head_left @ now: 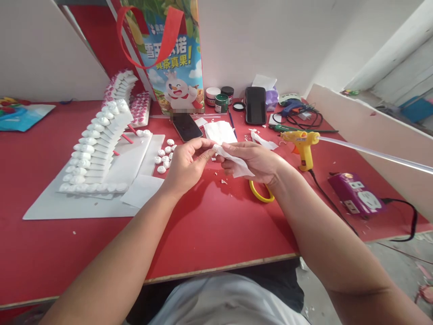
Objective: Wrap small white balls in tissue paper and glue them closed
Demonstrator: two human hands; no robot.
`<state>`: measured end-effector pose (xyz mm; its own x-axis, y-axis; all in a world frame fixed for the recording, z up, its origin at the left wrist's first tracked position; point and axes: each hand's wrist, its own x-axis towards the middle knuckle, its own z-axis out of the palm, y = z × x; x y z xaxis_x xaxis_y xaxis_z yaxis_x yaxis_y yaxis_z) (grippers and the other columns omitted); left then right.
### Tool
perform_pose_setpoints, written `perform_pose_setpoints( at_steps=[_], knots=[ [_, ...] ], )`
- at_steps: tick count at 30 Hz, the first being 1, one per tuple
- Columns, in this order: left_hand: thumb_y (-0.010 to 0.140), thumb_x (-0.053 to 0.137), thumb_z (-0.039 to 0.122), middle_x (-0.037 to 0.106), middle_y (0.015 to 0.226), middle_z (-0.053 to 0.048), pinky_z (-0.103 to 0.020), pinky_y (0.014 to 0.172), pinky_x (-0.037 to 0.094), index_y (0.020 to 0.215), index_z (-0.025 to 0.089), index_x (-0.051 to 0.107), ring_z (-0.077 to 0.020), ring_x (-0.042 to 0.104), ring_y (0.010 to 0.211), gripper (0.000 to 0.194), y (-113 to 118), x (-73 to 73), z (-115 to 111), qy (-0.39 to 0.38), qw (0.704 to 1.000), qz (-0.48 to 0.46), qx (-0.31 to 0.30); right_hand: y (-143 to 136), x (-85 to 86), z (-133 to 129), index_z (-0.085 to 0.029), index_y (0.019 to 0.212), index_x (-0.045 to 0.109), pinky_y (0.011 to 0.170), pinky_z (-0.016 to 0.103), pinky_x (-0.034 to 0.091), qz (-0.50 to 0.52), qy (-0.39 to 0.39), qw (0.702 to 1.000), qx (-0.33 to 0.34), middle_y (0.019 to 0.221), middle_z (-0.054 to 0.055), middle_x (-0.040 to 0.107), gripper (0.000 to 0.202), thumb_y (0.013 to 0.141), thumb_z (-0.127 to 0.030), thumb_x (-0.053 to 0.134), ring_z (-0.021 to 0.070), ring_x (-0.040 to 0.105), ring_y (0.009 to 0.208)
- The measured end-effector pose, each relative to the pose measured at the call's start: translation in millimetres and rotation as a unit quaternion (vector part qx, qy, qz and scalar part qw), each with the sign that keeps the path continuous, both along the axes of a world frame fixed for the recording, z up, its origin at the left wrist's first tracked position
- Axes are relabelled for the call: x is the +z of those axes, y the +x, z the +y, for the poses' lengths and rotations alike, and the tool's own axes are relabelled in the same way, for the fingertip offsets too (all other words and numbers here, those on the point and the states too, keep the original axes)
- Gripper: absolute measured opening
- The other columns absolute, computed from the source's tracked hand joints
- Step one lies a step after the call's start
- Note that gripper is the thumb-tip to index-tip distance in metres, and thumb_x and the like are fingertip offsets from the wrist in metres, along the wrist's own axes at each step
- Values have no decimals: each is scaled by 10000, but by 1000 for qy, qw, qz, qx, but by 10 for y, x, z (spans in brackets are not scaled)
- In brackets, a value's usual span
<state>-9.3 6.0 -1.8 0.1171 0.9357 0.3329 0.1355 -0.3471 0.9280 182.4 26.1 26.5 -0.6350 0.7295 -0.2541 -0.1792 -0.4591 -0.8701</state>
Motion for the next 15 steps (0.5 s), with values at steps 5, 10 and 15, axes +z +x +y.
perform_pose_setpoints(
  at_steps=[5, 10, 15],
  knots=[
    [871, 754, 360, 791, 969, -75, -338, 889, 573, 956, 180, 768, -217, 726, 928, 199, 16, -1, -12, -21, 999, -24, 14, -35, -4, -21, -162, 899, 682, 530, 219, 368, -88, 131, 987, -35, 715, -40, 554, 323, 787, -427, 829, 71, 441, 578],
    [837, 787, 383, 783, 913, -65, -333, 840, 583, 942, 181, 771, -208, 720, 872, 229, 41, 7, -11, -45, 997, -56, 41, -111, -43, -67, -174, 875, 651, 517, 240, 300, -268, 314, 899, -143, 644, -35, 584, 283, 894, -450, 712, 88, 433, 554],
    [832, 794, 370, 770, 844, -50, -317, 773, 577, 930, 180, 770, -198, 706, 812, 216, 103, 32, -44, -33, 995, -48, 87, -179, -18, -151, -183, 691, 573, 551, 259, 286, -350, 434, 803, -210, 561, -49, 501, 278, 927, -310, 646, 90, 384, 543]
  ],
)
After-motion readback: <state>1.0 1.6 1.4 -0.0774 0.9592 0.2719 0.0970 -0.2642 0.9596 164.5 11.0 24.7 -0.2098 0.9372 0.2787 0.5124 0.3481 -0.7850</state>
